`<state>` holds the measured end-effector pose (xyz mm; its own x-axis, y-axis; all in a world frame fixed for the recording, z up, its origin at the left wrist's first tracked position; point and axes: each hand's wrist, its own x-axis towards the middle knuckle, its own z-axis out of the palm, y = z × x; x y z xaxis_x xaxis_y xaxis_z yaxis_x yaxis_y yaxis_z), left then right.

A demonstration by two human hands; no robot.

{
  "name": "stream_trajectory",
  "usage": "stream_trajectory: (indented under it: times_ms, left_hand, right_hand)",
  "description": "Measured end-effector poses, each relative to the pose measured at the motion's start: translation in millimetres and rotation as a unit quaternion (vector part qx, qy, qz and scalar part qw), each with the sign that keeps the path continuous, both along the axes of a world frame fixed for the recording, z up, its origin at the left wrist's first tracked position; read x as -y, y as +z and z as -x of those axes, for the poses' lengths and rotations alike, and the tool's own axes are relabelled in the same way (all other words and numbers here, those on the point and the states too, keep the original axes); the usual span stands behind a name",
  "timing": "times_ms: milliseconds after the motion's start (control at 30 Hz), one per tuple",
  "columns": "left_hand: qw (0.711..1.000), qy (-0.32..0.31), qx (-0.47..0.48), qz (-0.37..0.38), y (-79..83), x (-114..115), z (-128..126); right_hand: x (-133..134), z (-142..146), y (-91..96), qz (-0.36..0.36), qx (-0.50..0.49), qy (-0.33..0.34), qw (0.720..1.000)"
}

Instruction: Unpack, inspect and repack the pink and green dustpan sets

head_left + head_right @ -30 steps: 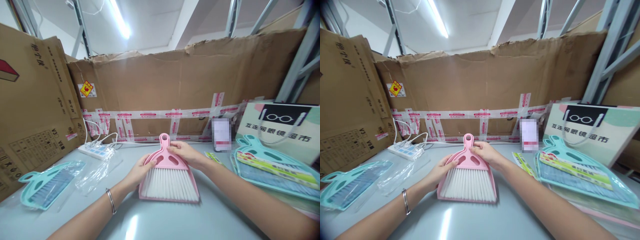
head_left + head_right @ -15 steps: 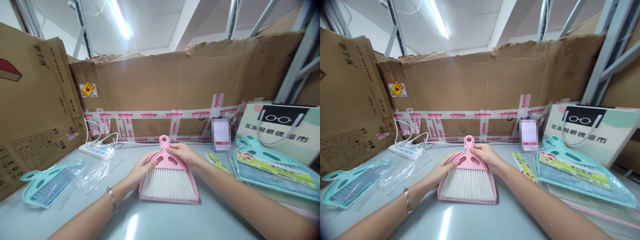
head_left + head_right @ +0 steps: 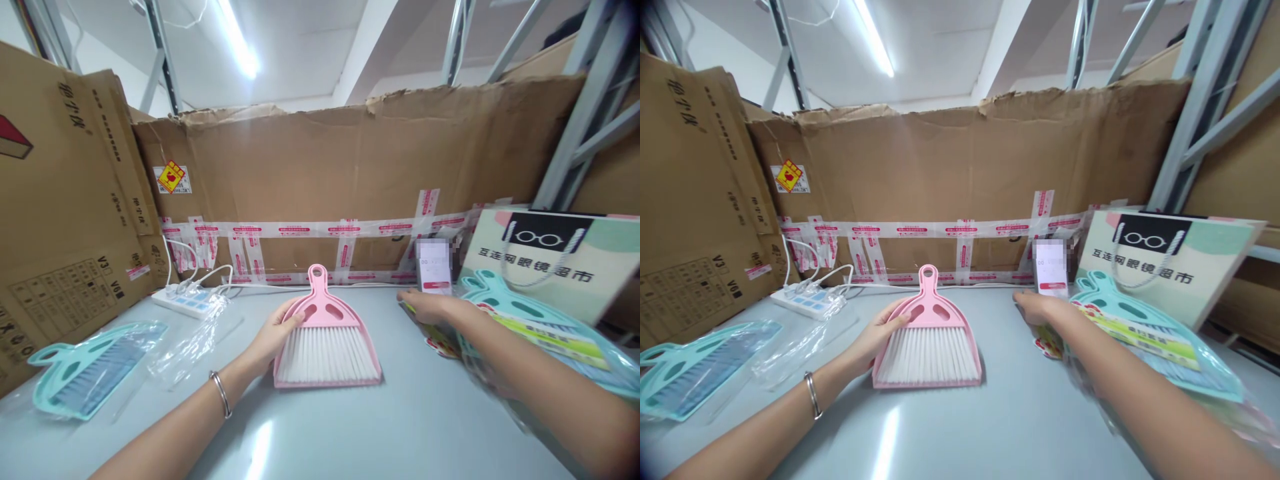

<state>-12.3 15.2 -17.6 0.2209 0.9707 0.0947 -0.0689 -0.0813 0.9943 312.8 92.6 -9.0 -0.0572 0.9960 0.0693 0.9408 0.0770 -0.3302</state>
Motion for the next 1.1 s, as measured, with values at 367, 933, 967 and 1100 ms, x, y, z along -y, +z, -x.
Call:
stream_trajectory:
  times_ms: [367,933,967,1100]
  left_hand:
    - [1.000,-0.009,0.000,0.007,1.9,0,0]
    - [0.994,0.033,0.057,0.083,1.3,0,-8]
    - [0.993,0.032,0.069,0.092,1.3,0,-9]
    - [0.988,0.020,0.101,0.118,4.2,1,-12]
  right_hand:
    - [-17,11,19.6,0.181,0.140,0.054,0.972]
    - [103,92,85.1,0.140,-0.411,0.295,0.851]
    - [100,100,71.4,0.130,-0.434,0.271,0.849]
    - [76,128,14.2,0.082,-0.505,0.134,0.849]
